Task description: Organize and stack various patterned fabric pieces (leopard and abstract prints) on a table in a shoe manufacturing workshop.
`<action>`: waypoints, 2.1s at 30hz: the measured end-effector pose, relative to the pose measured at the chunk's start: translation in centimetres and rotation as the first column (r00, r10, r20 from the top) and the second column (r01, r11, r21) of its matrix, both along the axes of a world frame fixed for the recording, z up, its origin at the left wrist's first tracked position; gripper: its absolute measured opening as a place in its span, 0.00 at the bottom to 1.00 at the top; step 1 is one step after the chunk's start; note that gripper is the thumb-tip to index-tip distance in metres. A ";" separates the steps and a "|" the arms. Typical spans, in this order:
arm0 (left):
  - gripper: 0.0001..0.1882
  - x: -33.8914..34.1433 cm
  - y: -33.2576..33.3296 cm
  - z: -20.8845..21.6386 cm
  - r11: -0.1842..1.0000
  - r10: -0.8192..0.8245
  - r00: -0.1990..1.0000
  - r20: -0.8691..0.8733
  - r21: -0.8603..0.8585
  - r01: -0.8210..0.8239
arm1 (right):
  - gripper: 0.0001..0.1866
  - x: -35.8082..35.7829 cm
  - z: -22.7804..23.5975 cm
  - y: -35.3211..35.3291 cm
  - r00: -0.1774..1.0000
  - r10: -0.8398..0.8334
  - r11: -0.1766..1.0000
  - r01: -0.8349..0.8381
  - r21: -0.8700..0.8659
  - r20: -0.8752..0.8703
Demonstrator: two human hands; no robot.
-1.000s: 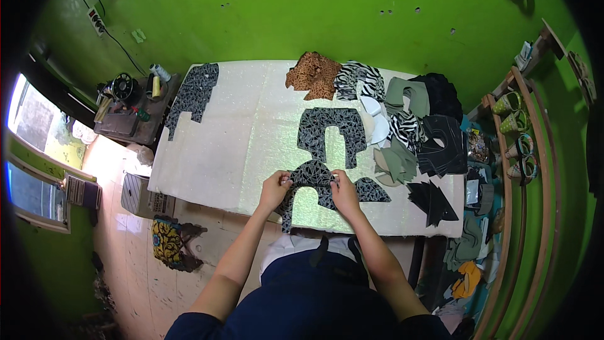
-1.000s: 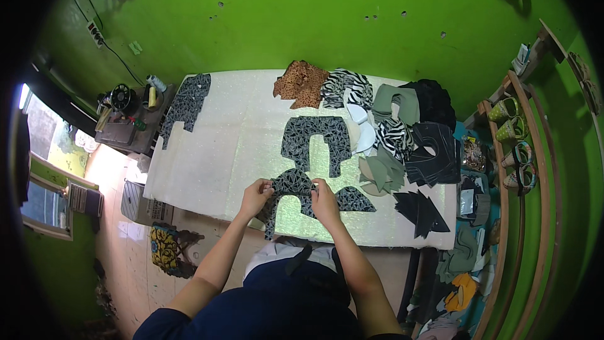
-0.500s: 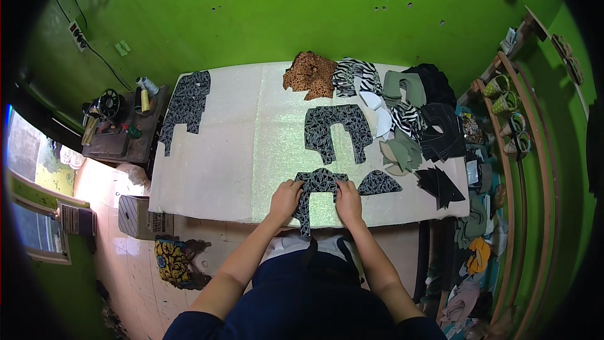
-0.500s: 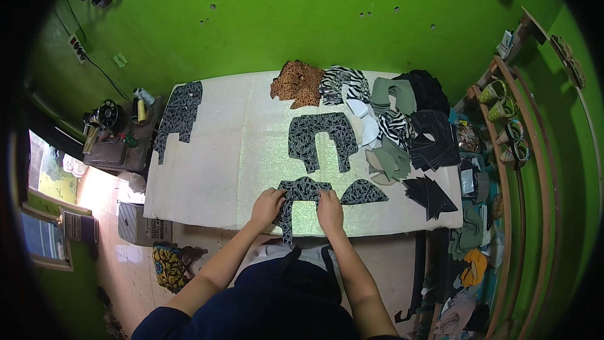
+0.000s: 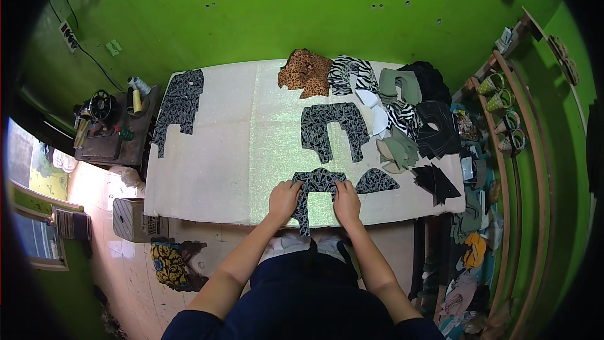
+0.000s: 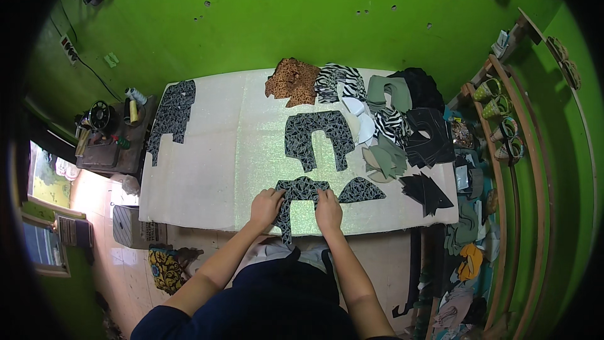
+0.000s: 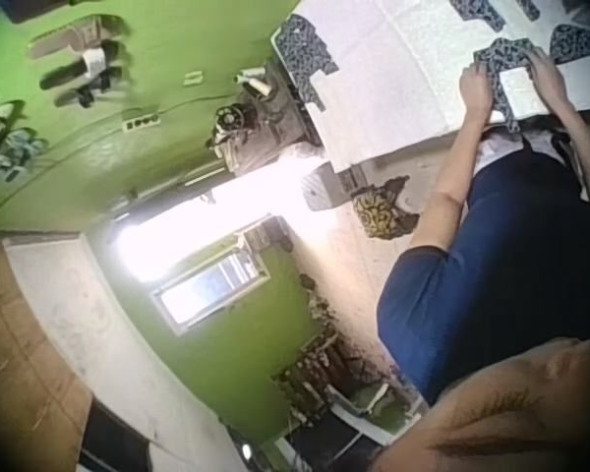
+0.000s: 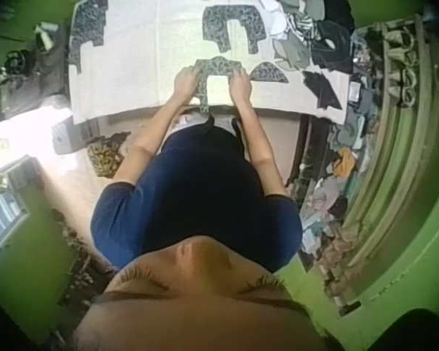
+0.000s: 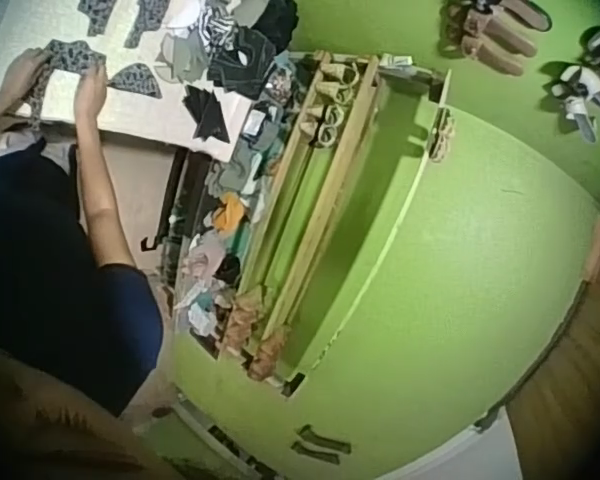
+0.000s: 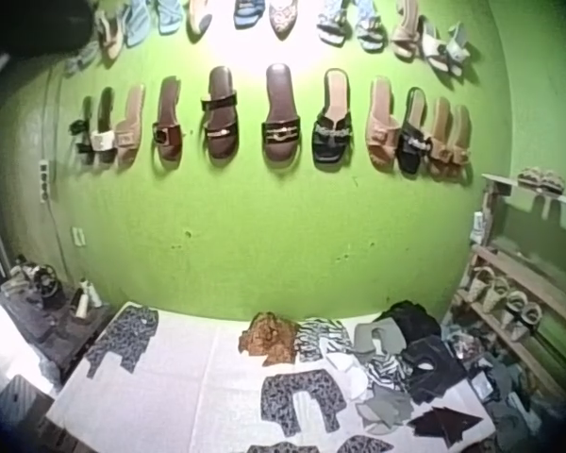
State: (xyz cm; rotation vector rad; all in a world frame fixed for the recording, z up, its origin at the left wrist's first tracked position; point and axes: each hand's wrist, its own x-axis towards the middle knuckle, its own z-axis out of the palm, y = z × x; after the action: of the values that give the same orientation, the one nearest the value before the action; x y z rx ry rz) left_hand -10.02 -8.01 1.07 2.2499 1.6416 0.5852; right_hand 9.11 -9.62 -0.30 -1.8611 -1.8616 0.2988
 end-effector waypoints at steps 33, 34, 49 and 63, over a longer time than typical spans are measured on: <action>0.15 -1.0 1.0 1.2 0.839 0.193 0.943 0.270 -0.545 -0.016 | 0.21 1.0 2.1 1.4 0.958 -0.284 0.891 0.251 -0.377 -0.033; 0.14 -1.2 0.8 1.2 0.839 0.198 0.928 0.316 -0.543 0.005 | 0.21 1.2 2.1 1.4 0.968 -0.244 0.916 0.212 -0.340 -0.054; 0.13 -3.7 0.9 3.0 0.702 0.533 0.470 0.704 -0.678 0.220 | 0.11 3.2 2.9 2.3 0.626 -0.219 0.848 -0.257 -0.463 -0.749; 0.16 -9.8 -0.9 3.7 0.746 0.611 0.359 0.706 -0.665 0.038 | 0.07 -3.7 6.2 5.8 0.375 -0.334 0.726 -0.482 -0.490 -0.865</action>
State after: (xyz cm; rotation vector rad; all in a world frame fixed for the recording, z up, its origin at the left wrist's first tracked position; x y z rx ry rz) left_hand -19.86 -8.89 4.80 0.7806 1.3035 0.9855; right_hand 5.41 -3.87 5.94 -1.3271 -0.9657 1.9128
